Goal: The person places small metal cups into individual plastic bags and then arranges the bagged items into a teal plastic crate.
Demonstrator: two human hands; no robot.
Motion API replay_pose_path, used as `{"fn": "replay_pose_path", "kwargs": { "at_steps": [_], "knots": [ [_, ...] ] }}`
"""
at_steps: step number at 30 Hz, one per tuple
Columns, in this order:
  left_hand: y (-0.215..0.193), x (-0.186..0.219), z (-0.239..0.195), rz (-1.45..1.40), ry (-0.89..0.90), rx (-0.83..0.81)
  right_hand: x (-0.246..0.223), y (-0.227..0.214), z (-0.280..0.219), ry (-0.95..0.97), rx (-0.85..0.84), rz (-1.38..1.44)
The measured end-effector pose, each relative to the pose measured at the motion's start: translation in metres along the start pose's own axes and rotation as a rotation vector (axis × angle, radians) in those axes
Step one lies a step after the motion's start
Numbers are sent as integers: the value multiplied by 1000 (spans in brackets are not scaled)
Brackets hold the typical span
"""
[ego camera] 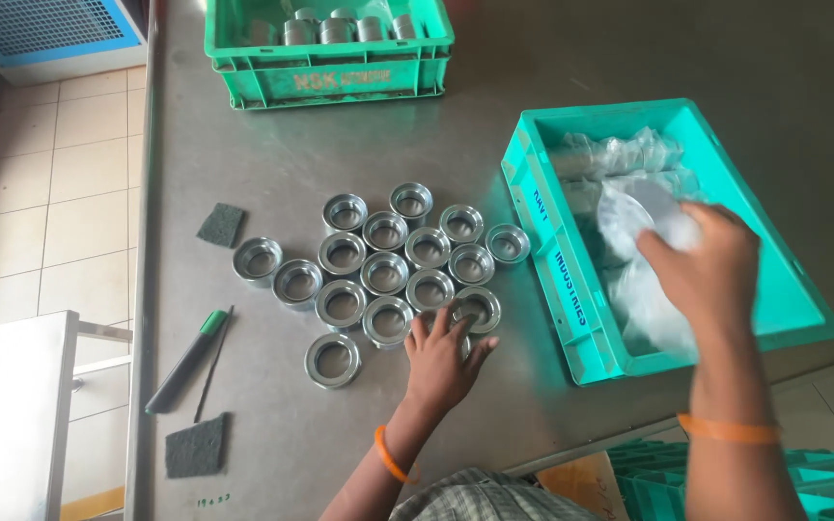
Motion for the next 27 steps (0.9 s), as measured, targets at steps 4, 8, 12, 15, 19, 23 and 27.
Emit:
{"fn": "replay_pose_path", "kwargs": {
  "at_steps": [4,8,12,15,19,23,27],
  "knots": [
    [-31,23,-4,-960,-66,124,-4,21,-73,476,-590,857],
    [-5,29,-27,-2318,-478,33,-62,102,-146,165,-933,798],
    [10,-16,-63,-2240,-589,284,-80,102,-165,-51,-691,598],
    [-13,-41,-76,-1661,-458,467,-66,142,-195,158,-994,825],
    [-59,-33,-73,-975,8,413,-64,180,-229,424,-1333,1065],
    [-59,-43,-65,-1469,15,487,-89,152,-220,366,-1371,1080],
    [-41,-41,-59,-2067,-270,606,-94,130,-210,308,-1395,1175]
  ]
}}
Point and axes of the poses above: each hand's wrist, its own z-axis towards the middle knuckle, its own y-axis out of the palm, x = y × z, the point moved 6 cm from there along z, towards the middle knuckle, and after that the axes turned 9 degrees about y, right-handed, at the moved point
